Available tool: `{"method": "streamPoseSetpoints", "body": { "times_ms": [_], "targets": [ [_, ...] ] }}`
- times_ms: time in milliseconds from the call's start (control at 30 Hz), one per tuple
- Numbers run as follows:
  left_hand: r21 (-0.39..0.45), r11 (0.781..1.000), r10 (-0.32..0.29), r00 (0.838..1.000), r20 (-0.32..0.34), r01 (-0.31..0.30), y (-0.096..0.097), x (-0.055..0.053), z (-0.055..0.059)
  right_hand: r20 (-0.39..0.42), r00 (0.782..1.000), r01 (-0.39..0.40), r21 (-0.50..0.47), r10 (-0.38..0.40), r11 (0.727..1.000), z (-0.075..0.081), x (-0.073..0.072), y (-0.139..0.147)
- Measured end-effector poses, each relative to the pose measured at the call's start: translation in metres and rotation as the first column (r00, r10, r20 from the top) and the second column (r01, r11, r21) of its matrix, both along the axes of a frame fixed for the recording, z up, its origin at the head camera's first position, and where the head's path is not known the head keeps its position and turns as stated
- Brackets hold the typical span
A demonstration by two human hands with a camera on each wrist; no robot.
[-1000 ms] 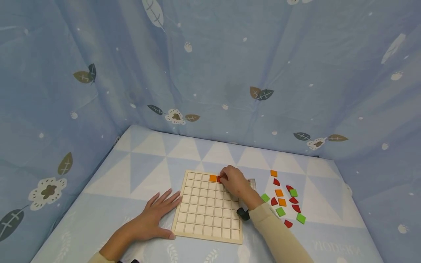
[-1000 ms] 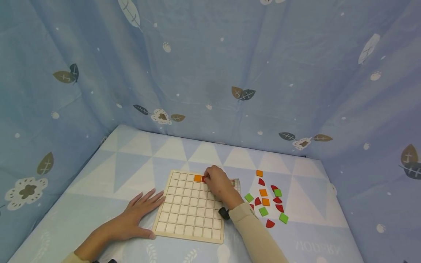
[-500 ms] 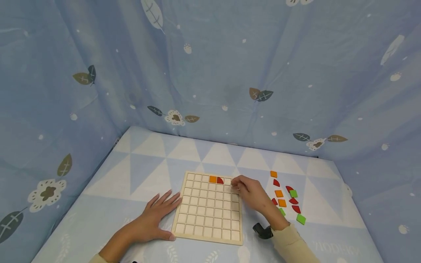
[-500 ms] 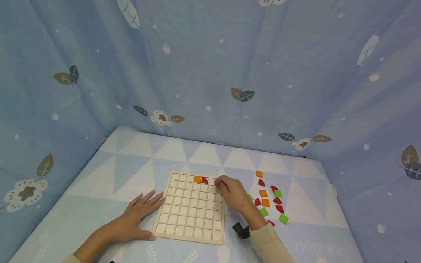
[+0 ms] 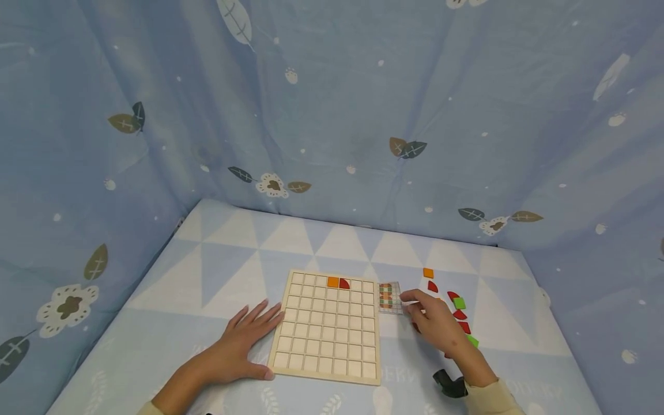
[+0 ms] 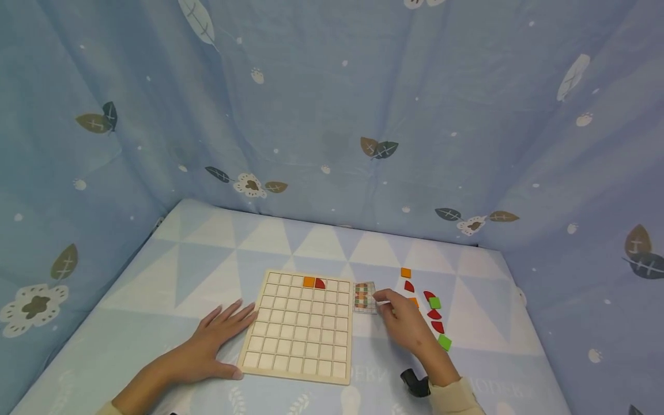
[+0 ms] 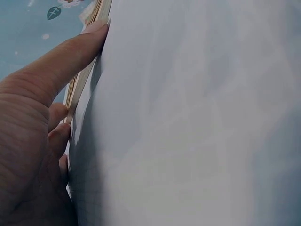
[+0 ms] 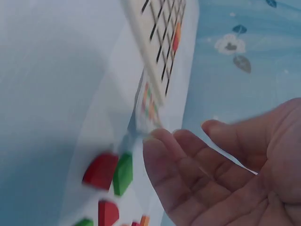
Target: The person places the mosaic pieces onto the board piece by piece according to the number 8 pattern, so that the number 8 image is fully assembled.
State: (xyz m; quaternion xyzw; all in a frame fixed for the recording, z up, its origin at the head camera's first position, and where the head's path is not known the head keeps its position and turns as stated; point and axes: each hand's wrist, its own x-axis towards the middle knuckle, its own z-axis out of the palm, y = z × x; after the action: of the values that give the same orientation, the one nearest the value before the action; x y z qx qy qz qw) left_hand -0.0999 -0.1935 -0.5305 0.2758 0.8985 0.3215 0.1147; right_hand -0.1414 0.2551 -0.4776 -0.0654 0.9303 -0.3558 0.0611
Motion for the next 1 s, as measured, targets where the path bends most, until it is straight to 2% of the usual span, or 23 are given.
{"method": "streamPoseSetpoints", "body": {
  "times_ms": [133,300,400,600,733,1000],
  "targets": [
    [0.004,1.000,0.002,1.000,0.008,-0.002,0.001,0.000,0.001,-0.007,1.000,0.031,0.056,-0.030,0.998,-0.002,0.000,0.009],
    [0.008,1.000,0.000,1.000,0.018,0.000,0.001,0.001,0.003,-0.006,1.000,0.009,0.143,-0.008,0.990,-0.003,-0.001,0.016],
    [0.007,1.000,0.000,1.000,0.013,0.000,0.001,0.001,0.003,-0.034,0.999,0.002,0.241,0.006,0.971,-0.006,-0.003,0.018],
    [0.002,1.000,-0.001,1.000,-0.002,0.001,0.000,0.001,0.000,-0.050,0.998,0.045,0.371,-0.028,0.928,-0.013,-0.005,0.021],
    [0.006,1.000,-0.005,1.000,-0.019,0.005,-0.001,0.001,-0.001,-0.045,0.999,0.042,0.395,-0.027,0.918,-0.016,-0.007,0.023],
    [0.007,1.000,-0.002,1.000,-0.022,0.002,-0.001,0.000,0.000,0.034,0.996,0.066,0.334,-0.082,0.940,-0.019,-0.014,0.023]
  ]
}}
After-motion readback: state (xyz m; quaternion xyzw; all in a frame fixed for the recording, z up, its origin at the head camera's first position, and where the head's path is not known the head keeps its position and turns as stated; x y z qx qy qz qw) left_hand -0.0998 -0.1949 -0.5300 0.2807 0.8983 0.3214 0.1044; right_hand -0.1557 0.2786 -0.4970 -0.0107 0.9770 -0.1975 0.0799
